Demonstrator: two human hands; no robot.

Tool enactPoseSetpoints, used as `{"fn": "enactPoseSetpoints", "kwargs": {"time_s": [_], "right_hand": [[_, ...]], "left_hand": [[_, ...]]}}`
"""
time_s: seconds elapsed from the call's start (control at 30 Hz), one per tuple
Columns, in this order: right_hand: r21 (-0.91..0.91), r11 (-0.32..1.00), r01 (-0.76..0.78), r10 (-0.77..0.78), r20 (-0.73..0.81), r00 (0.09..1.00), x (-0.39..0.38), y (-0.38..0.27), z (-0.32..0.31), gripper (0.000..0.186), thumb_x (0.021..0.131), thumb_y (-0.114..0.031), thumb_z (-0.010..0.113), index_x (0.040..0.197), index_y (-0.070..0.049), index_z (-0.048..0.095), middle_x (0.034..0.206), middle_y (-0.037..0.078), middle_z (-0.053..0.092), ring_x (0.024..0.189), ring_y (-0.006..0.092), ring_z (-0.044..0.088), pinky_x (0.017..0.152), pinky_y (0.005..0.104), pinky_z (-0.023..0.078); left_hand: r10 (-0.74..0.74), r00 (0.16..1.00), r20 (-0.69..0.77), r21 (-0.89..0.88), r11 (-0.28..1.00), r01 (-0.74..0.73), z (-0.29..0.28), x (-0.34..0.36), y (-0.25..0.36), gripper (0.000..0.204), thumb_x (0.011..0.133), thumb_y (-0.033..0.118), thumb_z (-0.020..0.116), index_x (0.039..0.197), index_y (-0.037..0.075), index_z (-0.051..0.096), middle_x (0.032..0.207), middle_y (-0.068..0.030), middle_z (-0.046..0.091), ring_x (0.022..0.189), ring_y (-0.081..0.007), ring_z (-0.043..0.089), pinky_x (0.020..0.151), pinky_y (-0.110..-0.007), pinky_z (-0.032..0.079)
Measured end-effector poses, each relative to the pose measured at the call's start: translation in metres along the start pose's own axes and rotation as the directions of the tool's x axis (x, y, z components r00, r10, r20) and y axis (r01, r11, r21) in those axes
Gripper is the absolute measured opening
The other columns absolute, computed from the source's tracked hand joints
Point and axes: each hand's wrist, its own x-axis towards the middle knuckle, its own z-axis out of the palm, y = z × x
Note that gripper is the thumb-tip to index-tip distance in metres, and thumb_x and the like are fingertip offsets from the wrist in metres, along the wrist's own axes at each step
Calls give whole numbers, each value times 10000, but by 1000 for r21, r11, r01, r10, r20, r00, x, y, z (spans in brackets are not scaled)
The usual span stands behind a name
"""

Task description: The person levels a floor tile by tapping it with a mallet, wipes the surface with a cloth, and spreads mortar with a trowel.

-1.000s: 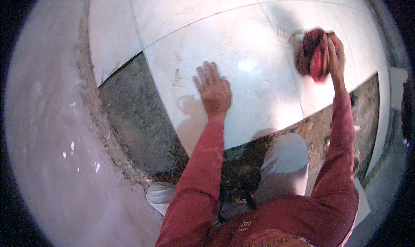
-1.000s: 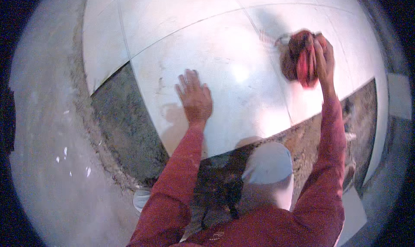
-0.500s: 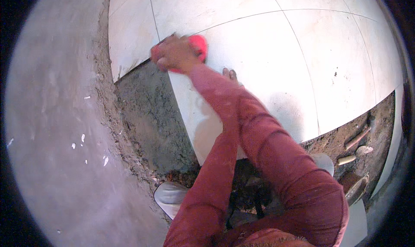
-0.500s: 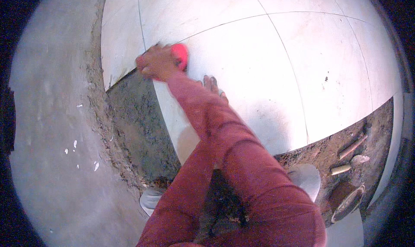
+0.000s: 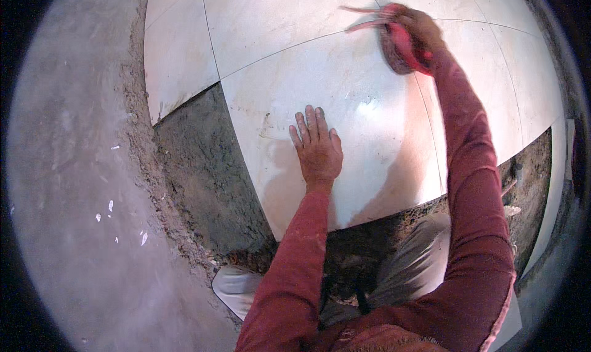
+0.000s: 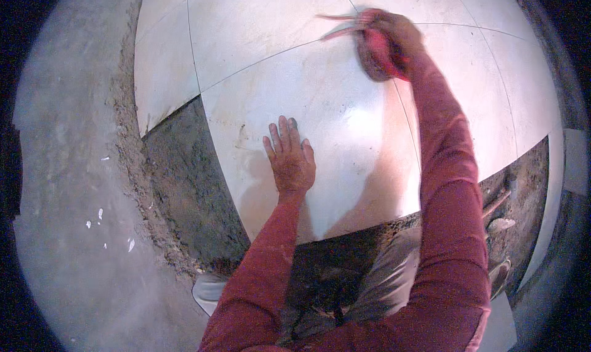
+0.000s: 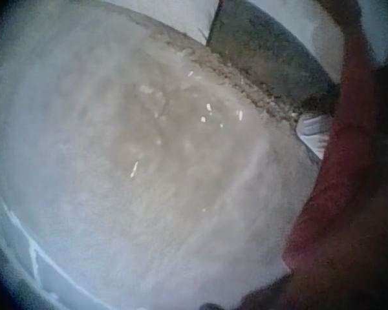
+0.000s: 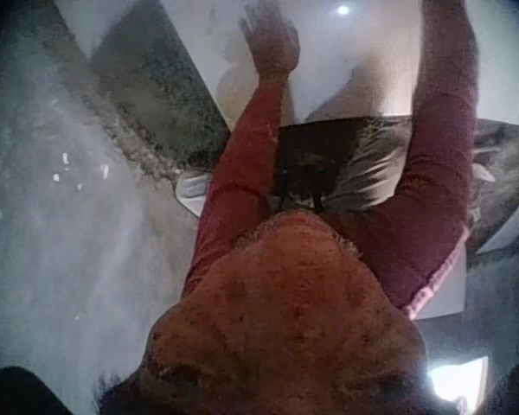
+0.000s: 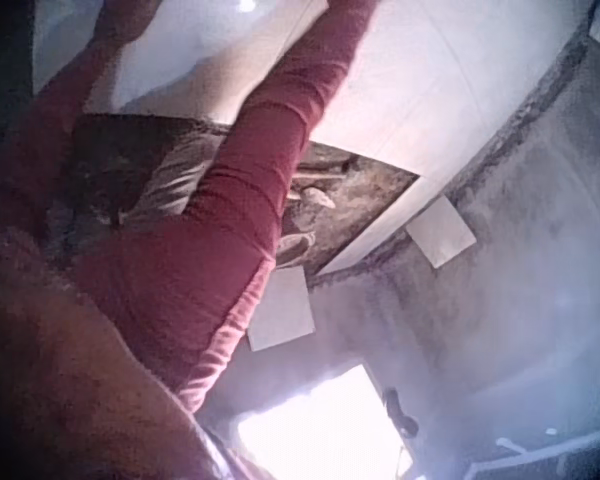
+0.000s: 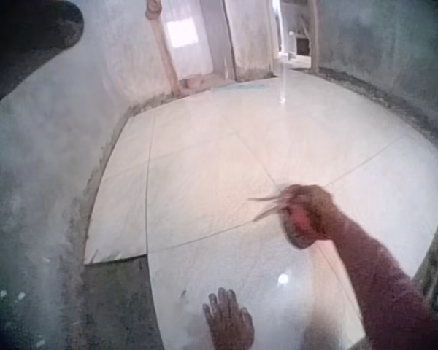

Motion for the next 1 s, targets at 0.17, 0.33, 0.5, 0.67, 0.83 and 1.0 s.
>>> {"fn": "enactPoseSetpoints", "kwargs": {"time_s": [0.17,0.33,0.5,0.67,0.83,1.0], "right_hand": [[-424,810,-405,143,-527,838,-75,29,-84,713,922,-612,636,1431,-115,593,1297,187,689,1178,335,679,1035,473,497],[-93,982,167,-179,-141,974,-87,-65,65,557,979,-415,658,1436,-108,577,1329,173,692,1245,300,653,1086,413,475],[54,974,220,-227,232,946,-74,-120,198,604,1021,-525,547,1464,-116,586,1528,143,548,1436,309,477,1224,408,310],[-426,569,703,-478,524,705,-68,-54,143,443,1058,-337,547,1418,-87,610,1482,183,552,1354,309,511,1185,394,371],[-801,596,51,-270,-141,952,-149,40,17,534,1068,-432,462,1544,-192,489,1580,113,477,1491,353,378,1237,522,255],[-787,614,57,-229,-109,967,-153,14,20,579,1071,-481,451,1566,-180,457,1598,99,444,1508,324,354,1252,511,217]], "left_hand": [[2,1000,8,0,1000,-2,-6,-4,-3,640,1036,289,521,1580,-9,363,1680,-227,275,1562,-421,235,1268,-593,154],[8,998,-54,-69,998,-12,0,-12,-18,654,1042,303,535,1573,-30,350,1653,-287,271,1544,-477,230,1267,-574,197],[-114,951,-287,-309,951,20,-7,-8,-11,734,1053,355,519,1612,-32,244,1678,-323,135,1548,-528,140,1249,-618,178],[-226,916,-332,-169,969,178,-20,-17,-48,941,933,593,656,1657,157,242,1683,-346,54,1519,-618,56,1157,-774,145],[-240,967,-84,7,970,241,-32,37,-46,1228,645,765,818,1648,300,282,1661,-345,120,1467,-675,138,1078,-828,234],[-192,931,-310,-61,981,182,1,155,-132,913,769,667,731,1557,329,420,1625,-256,291,1453,-578,287,1118,-772,239]]}}
